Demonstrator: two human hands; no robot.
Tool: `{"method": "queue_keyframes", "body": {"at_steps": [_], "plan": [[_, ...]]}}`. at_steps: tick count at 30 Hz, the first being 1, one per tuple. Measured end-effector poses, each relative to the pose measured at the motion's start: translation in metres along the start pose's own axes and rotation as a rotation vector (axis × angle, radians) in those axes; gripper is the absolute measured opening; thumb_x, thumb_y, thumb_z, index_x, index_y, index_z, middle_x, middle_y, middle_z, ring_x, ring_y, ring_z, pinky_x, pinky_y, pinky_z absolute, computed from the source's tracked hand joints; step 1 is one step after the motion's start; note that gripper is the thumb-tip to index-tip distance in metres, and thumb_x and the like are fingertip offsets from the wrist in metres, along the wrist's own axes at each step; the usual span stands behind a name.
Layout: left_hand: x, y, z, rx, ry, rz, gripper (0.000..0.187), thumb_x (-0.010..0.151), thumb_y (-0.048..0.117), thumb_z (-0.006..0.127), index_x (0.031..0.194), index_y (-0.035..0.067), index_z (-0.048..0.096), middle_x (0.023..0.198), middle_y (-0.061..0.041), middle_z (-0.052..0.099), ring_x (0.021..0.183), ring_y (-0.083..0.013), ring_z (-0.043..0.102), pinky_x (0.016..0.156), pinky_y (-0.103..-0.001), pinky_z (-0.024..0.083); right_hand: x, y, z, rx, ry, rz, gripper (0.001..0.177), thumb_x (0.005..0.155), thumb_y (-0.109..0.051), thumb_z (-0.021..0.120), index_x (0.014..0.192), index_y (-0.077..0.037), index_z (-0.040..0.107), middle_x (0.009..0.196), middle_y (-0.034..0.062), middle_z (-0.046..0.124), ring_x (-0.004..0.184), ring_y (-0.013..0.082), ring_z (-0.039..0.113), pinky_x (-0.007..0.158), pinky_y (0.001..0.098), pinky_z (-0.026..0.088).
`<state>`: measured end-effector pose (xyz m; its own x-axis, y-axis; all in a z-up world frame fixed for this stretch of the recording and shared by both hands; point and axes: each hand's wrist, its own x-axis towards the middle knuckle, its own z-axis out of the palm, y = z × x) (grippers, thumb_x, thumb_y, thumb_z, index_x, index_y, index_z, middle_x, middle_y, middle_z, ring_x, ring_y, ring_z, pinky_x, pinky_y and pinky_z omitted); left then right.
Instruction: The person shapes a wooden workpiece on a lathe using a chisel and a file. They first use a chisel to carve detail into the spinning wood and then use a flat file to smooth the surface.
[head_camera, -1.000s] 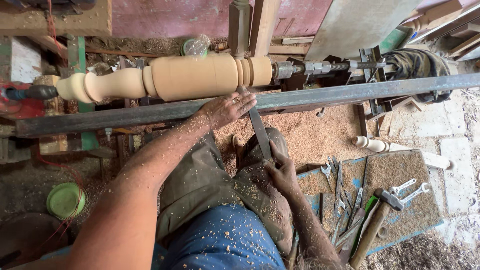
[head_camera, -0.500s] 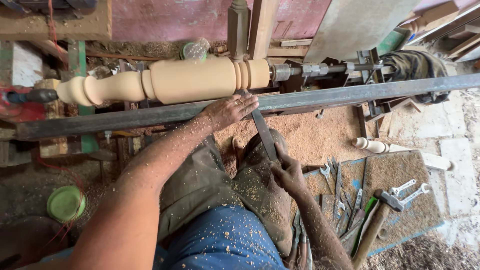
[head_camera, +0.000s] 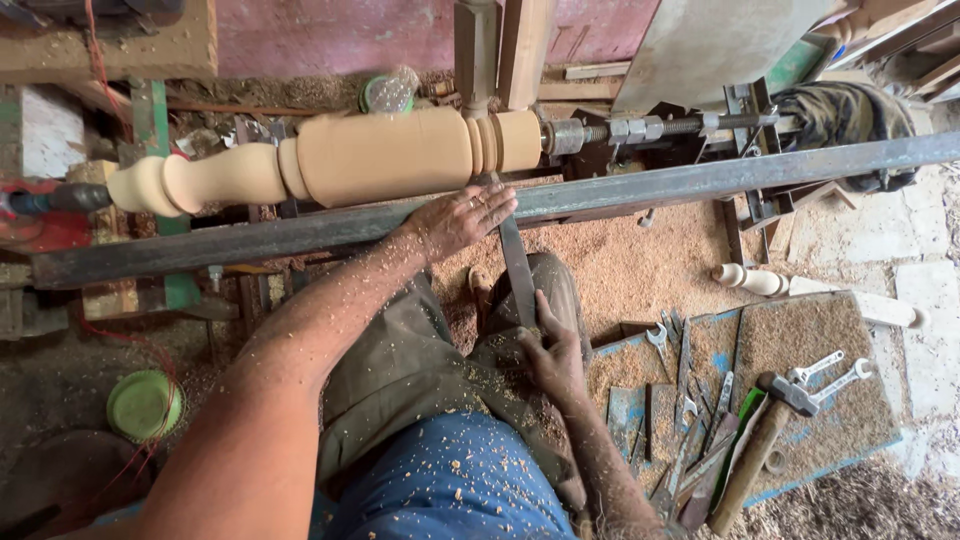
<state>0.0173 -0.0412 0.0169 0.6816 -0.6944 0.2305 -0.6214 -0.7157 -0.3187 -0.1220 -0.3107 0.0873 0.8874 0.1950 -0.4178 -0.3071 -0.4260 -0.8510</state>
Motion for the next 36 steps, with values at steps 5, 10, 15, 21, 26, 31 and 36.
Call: {"method": "queue_keyframes", "body": {"at_steps": [5,10,15,21,26,31,36], "plan": [[-0.001,0.003,0.0,-0.059,0.006,-0.036,0.067,0.099,0.004,0.06,0.16,0.014,0.034,0.165,-0.003,0.041,0.144,-0.0155,0.048,0.13,-0.038,0.013,0.014,-0.002,-0.027,0.087,-0.086,0.106,0.074,0.091,-0.004,0.065,0.158,-0.019,0.037,0.13,0.0015,0.064,0.041,0.0087,0.048,0.035,0.0271,0.043],[-0.002,0.006,0.007,-0.022,-0.005,-0.013,0.074,0.095,0.006,0.066,0.159,0.015,0.032,0.163,-0.005,0.041,0.145,-0.0203,0.046,0.129,-0.043,0.008,0.014,0.0,-0.04,0.061,-0.124,0.149,0.075,0.095,-0.006,0.067,0.162,-0.02,0.037,0.086,0.0358,0.066,0.041,0.0089,0.045,0.036,0.0266,0.04],[0.001,0.005,0.006,0.012,-0.007,-0.005,0.077,0.091,0.006,0.069,0.158,0.014,0.032,0.163,-0.005,0.04,0.147,-0.0187,0.044,0.129,-0.041,0.013,0.01,-0.014,-0.022,0.072,-0.048,0.115,0.072,0.089,-0.007,0.067,0.154,-0.022,0.041,0.128,0.0078,0.069,0.04,0.0076,0.046,0.036,0.0262,0.044],[0.0,0.003,0.008,0.008,0.06,-0.001,0.066,0.095,0.003,0.067,0.155,0.012,0.042,0.16,-0.005,0.046,0.146,-0.02,0.047,0.126,-0.041,0.025,-0.004,-0.016,0.009,0.053,0.018,0.169,0.076,0.09,-0.009,0.069,0.158,-0.022,0.037,0.111,0.0136,0.078,0.053,0.0055,0.055,0.045,0.0235,0.046],[-0.003,0.006,0.015,-0.087,0.081,-0.006,0.06,0.096,-0.001,0.063,0.152,0.01,0.044,0.157,-0.007,0.048,0.14,-0.0215,0.051,0.123,-0.044,0.041,0.002,0.011,0.026,0.193,0.04,-0.017,0.075,0.091,-0.002,0.069,0.158,-0.011,0.035,0.101,0.0083,0.077,0.053,0.0056,0.054,0.044,0.0223,0.044],[-0.004,0.007,0.015,-0.093,0.036,-0.036,0.066,0.095,-0.002,0.06,0.156,0.012,0.04,0.161,-0.004,0.045,0.141,-0.0188,0.05,0.12,-0.038,0.037,-0.004,0.015,0.042,0.272,0.067,0.006,0.075,0.093,-0.001,0.067,0.161,-0.013,0.037,0.091,0.0077,0.073,0.054,0.0039,0.05,0.044,0.0219,0.041],[-0.003,0.006,0.007,-0.112,0.031,-0.031,0.063,0.098,0.001,0.056,0.157,0.012,0.038,0.161,-0.005,0.043,0.144,-0.0185,0.048,0.125,-0.039,0.032,-0.006,-0.012,0.014,0.168,-0.016,0.161,0.077,0.091,-0.005,0.067,0.159,-0.02,0.033,0.082,0.0083,0.073,0.045,0.0067,0.048,0.039,0.0241,0.039]]}}
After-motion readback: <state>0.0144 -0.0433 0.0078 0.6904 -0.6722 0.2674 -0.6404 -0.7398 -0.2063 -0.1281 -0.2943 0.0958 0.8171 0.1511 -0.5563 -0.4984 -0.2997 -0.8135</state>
